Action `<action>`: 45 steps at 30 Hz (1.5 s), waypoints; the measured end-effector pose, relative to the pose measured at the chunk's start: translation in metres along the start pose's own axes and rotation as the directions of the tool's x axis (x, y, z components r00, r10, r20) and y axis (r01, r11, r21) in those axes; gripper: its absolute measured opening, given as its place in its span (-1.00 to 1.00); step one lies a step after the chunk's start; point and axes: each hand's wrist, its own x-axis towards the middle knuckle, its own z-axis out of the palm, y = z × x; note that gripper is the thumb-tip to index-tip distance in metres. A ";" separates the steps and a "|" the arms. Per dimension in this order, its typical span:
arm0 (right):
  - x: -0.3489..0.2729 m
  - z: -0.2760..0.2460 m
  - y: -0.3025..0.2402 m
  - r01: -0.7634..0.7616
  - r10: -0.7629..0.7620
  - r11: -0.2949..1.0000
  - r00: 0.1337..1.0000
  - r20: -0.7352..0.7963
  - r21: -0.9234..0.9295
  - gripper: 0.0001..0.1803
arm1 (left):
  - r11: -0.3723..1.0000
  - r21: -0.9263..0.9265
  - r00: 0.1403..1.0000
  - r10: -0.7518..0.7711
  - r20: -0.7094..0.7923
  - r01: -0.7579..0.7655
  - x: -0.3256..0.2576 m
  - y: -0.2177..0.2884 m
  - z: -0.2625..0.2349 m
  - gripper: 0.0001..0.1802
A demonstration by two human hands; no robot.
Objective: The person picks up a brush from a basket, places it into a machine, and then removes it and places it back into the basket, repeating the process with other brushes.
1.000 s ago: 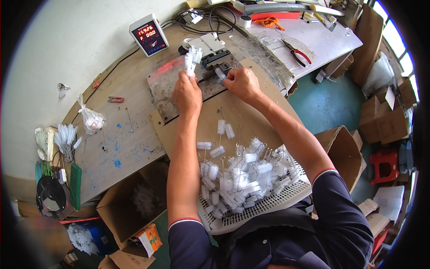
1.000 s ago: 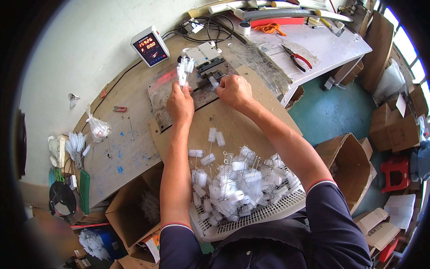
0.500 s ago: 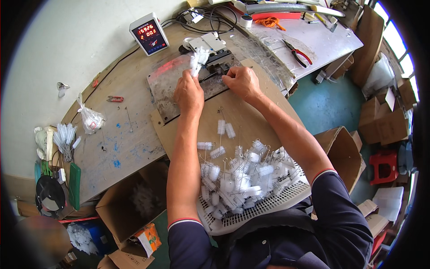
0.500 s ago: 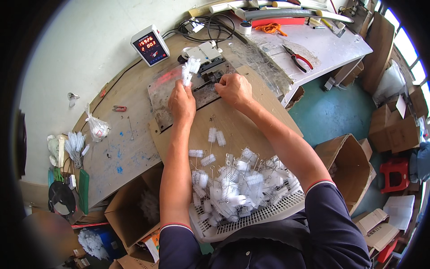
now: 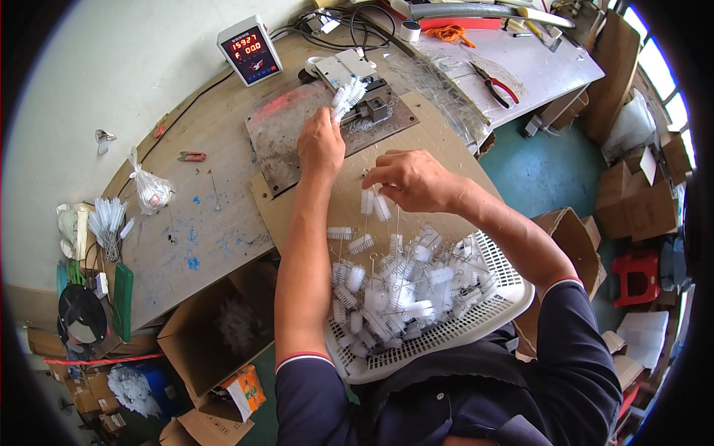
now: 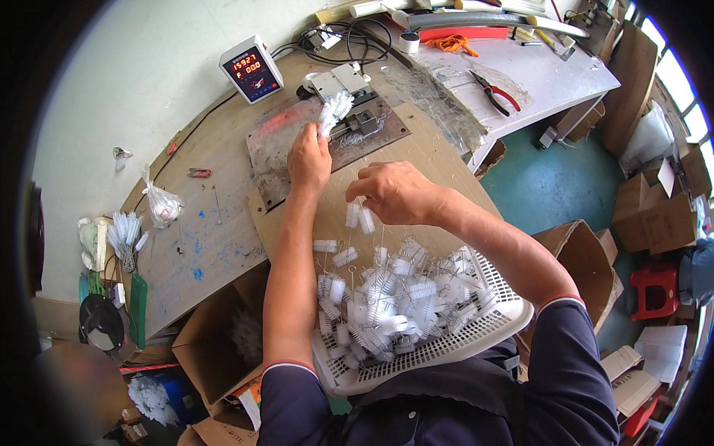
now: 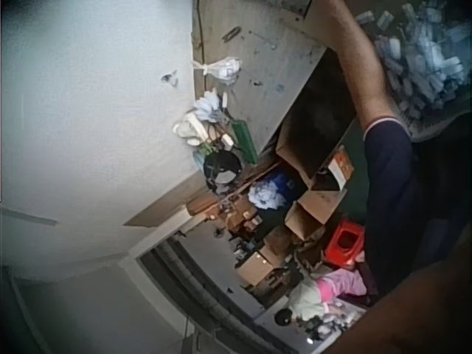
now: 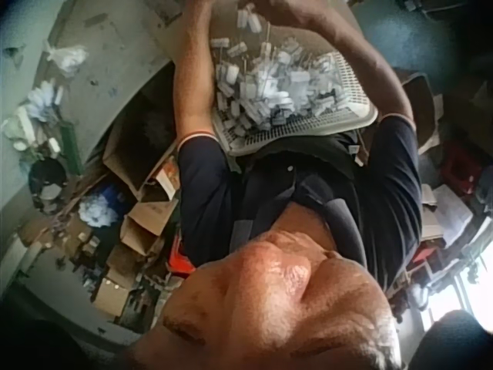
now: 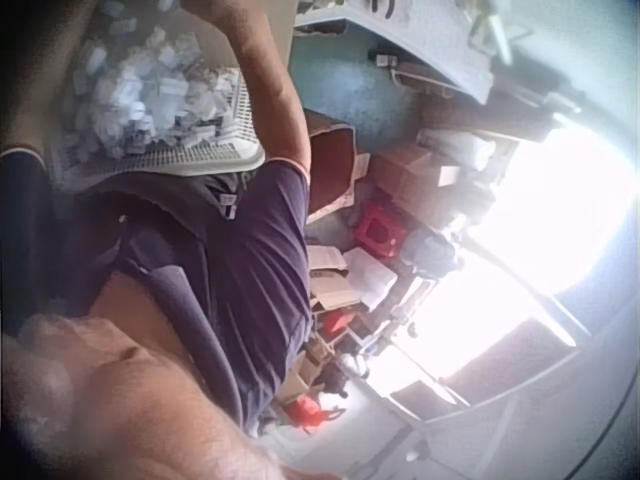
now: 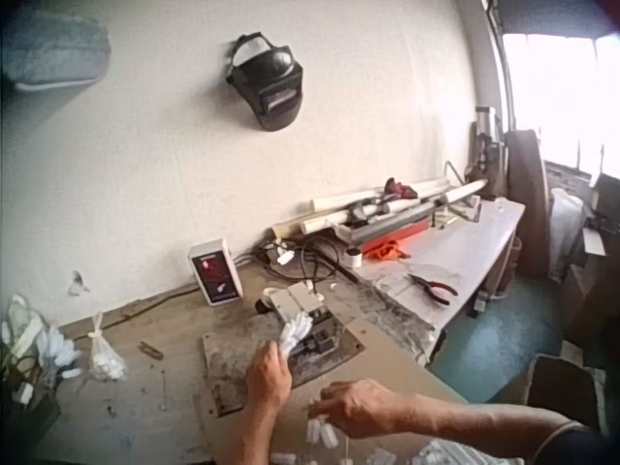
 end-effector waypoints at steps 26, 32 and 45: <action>0.018 0.010 0.046 -0.583 0.576 0.812 0.790 -0.209 0.036 -0.79 | 0.952 0.264 0.987 0.162 0.001 -0.156 -0.010 0.015 -0.005 -0.86; 0.038 0.021 0.053 -0.589 0.568 0.806 0.748 -0.344 0.051 -0.79 | 0.961 0.261 0.990 -0.063 -0.129 0.096 -0.009 0.004 -0.010 -0.87; 0.056 0.025 0.051 -0.684 0.667 0.724 0.661 -0.345 0.089 -0.80 | 0.986 0.094 0.981 -0.120 -0.150 0.135 -0.008 -0.005 -0.008 -0.83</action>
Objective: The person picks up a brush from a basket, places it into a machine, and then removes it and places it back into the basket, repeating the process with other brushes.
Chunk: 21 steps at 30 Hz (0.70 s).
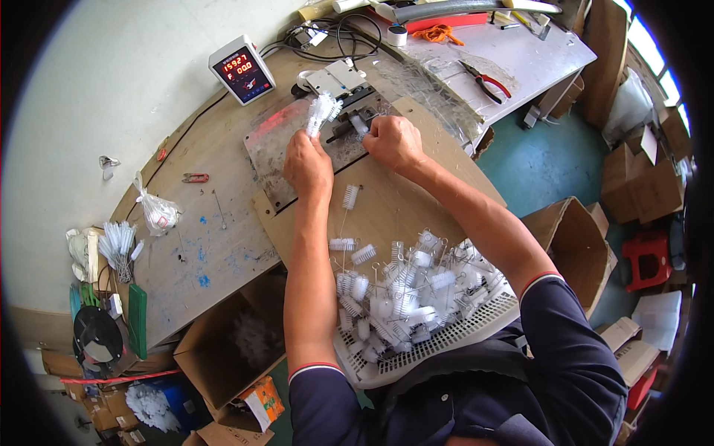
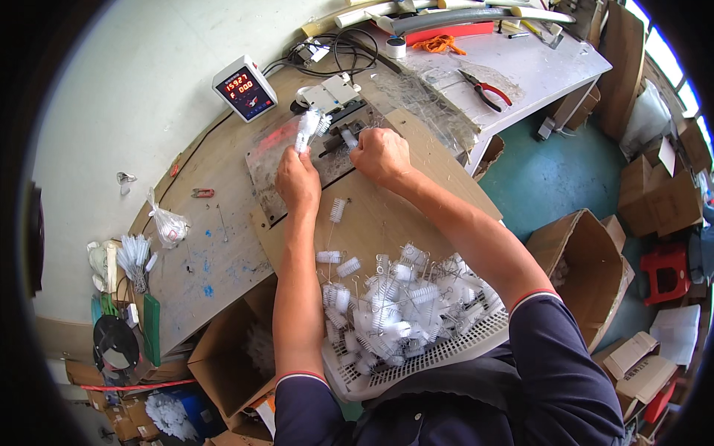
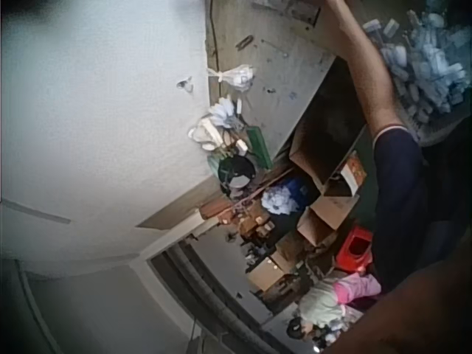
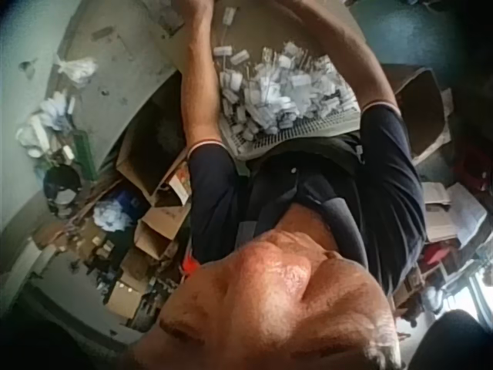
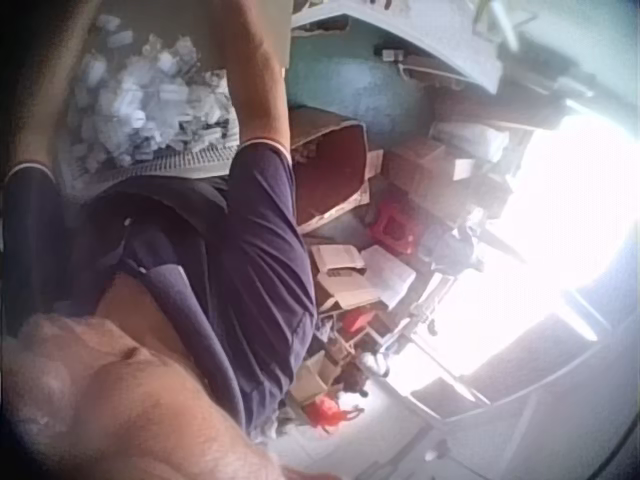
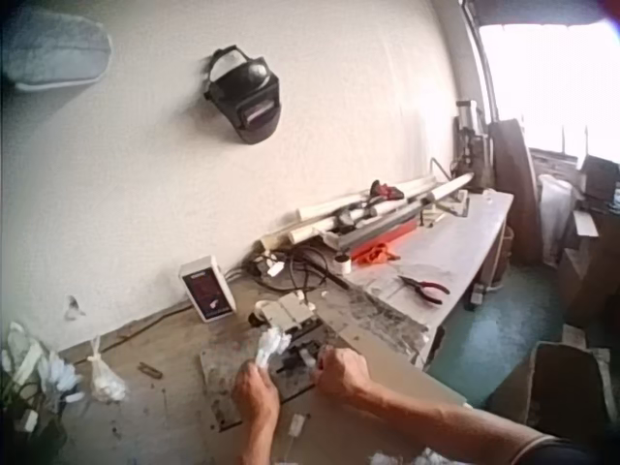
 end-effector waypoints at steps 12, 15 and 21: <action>-0.021 -0.012 0.006 0.268 -0.298 0.945 0.943 0.152 0.186 -0.78 | 0.979 -0.138 0.986 0.159 0.039 -0.153 0.003 0.001 0.010 -0.79; -0.048 -0.030 -0.016 0.464 -0.540 0.835 0.792 0.283 0.296 -0.84 | 0.970 -0.182 0.986 0.169 0.017 -0.163 0.003 -0.007 0.016 -0.79; -0.065 -0.012 -0.019 0.672 -0.625 0.733 0.602 0.497 0.109 -0.81 | 0.957 -0.272 0.988 0.130 0.082 -0.103 0.006 -0.004 0.015 -0.80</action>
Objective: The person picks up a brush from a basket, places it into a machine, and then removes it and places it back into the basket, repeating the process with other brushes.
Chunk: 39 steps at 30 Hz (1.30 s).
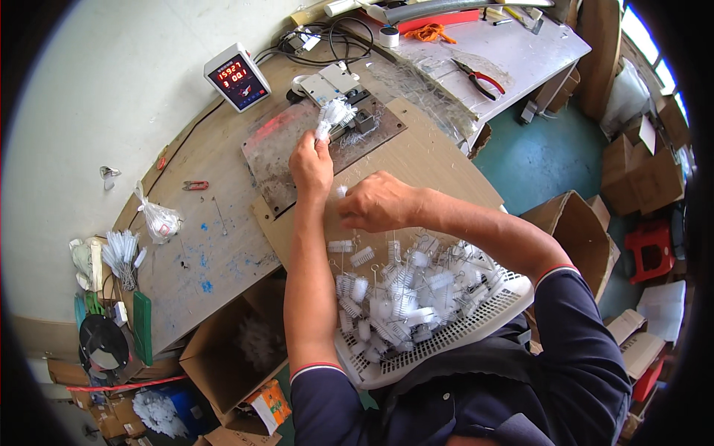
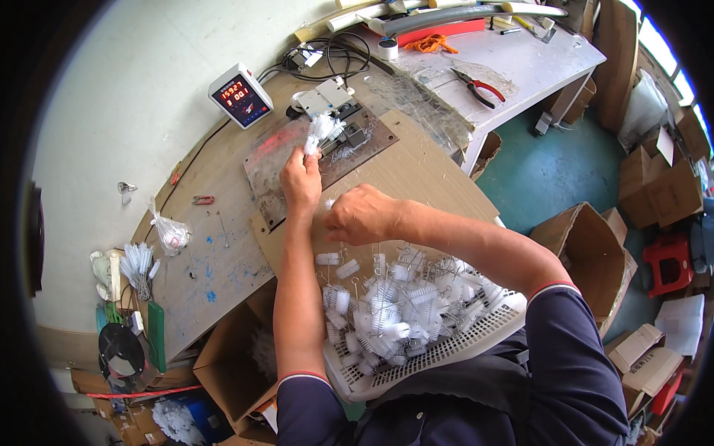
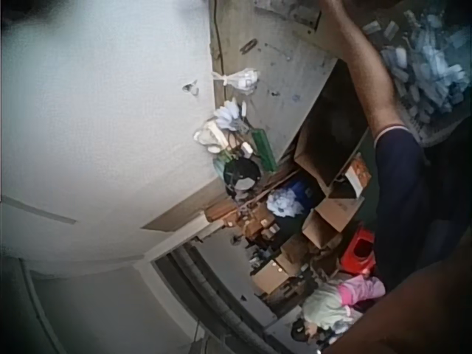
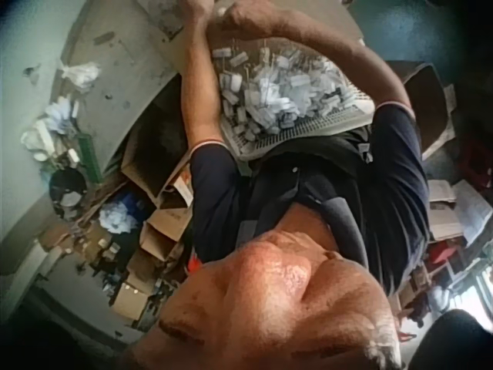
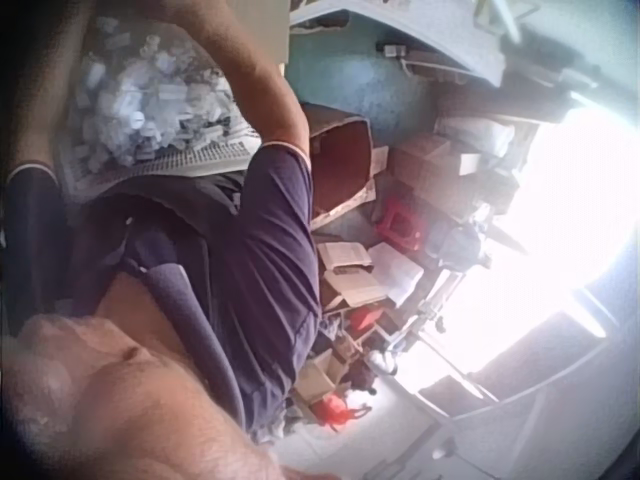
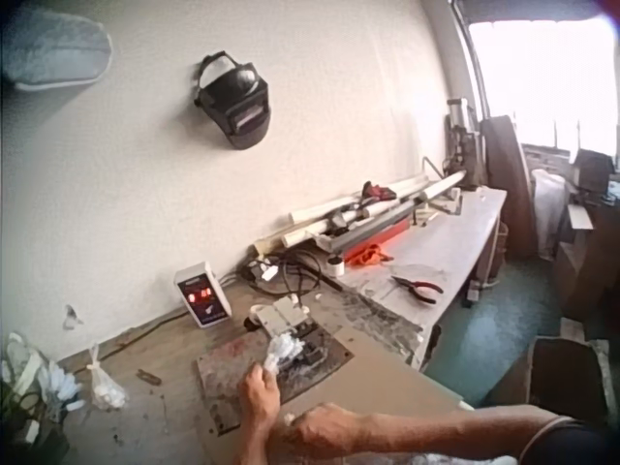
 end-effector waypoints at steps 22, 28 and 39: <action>-0.004 -0.008 0.054 -0.377 0.630 0.763 0.619 -0.469 0.525 -0.74 | 0.955 -0.197 0.975 -0.214 0.056 0.221 0.001 0.005 -0.014 -0.79; 0.016 -0.022 0.065 -0.162 0.605 0.747 0.568 -0.558 0.645 -0.68 | 0.950 -0.224 0.976 -0.219 0.015 0.216 0.000 0.004 -0.015 -0.77; 0.030 -0.014 0.067 -0.051 0.632 0.643 0.598 -0.493 0.764 -0.77 | 0.973 -0.197 0.992 -0.126 -0.019 0.120 -0.005 0.000 -0.017 -0.83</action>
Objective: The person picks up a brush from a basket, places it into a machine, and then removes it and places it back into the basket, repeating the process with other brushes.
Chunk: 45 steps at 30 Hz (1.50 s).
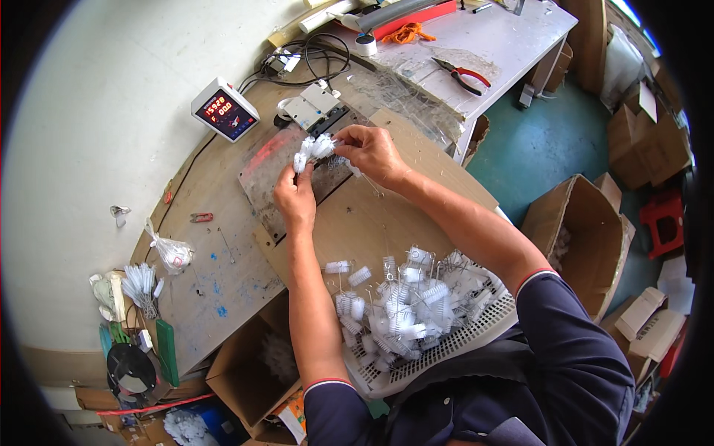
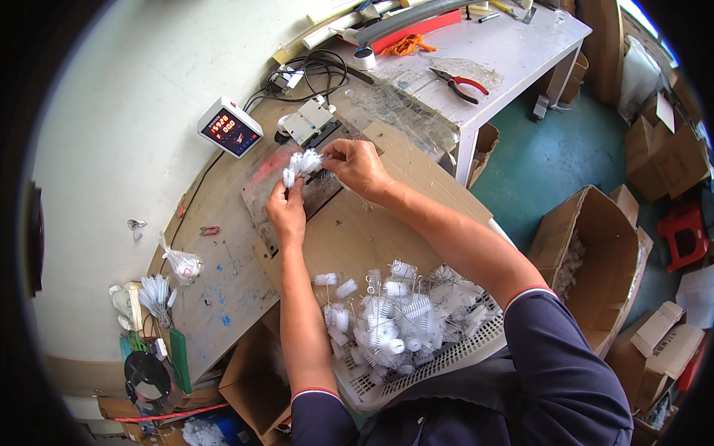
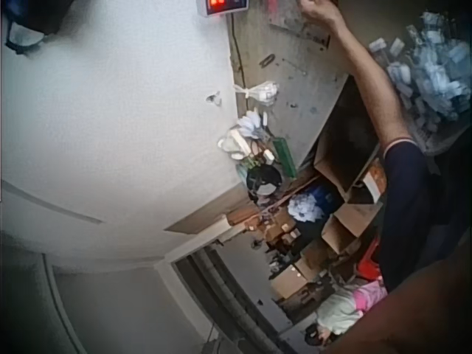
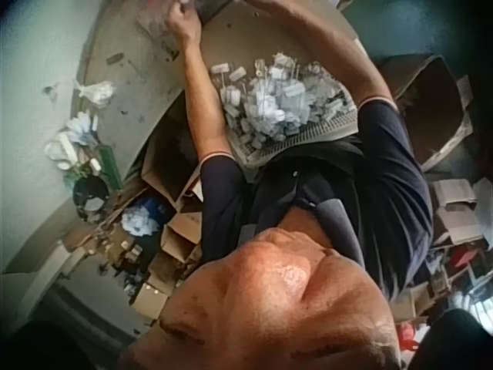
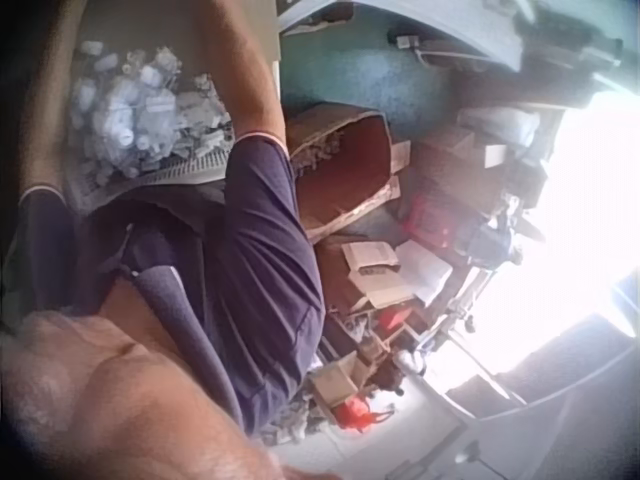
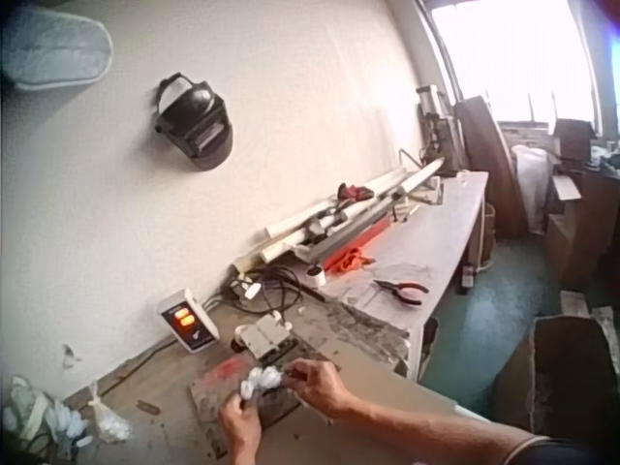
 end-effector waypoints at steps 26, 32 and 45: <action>-0.002 -0.015 0.001 -0.205 0.164 0.879 0.978 0.131 0.431 -0.88 | 0.825 -0.514 0.972 -0.212 0.102 0.234 0.000 0.009 -0.006 -0.79; -0.001 -0.038 -0.004 -0.341 0.267 0.906 0.919 0.289 0.250 -0.81 | 0.785 -0.580 0.965 -0.261 0.011 0.219 0.001 0.006 -0.008 -0.77; -0.008 -0.022 0.004 0.041 -0.063 0.968 0.995 0.080 0.250 -0.55 | 0.956 -0.288 0.995 -0.022 0.097 0.050 -0.009 0.009 -0.001 -0.90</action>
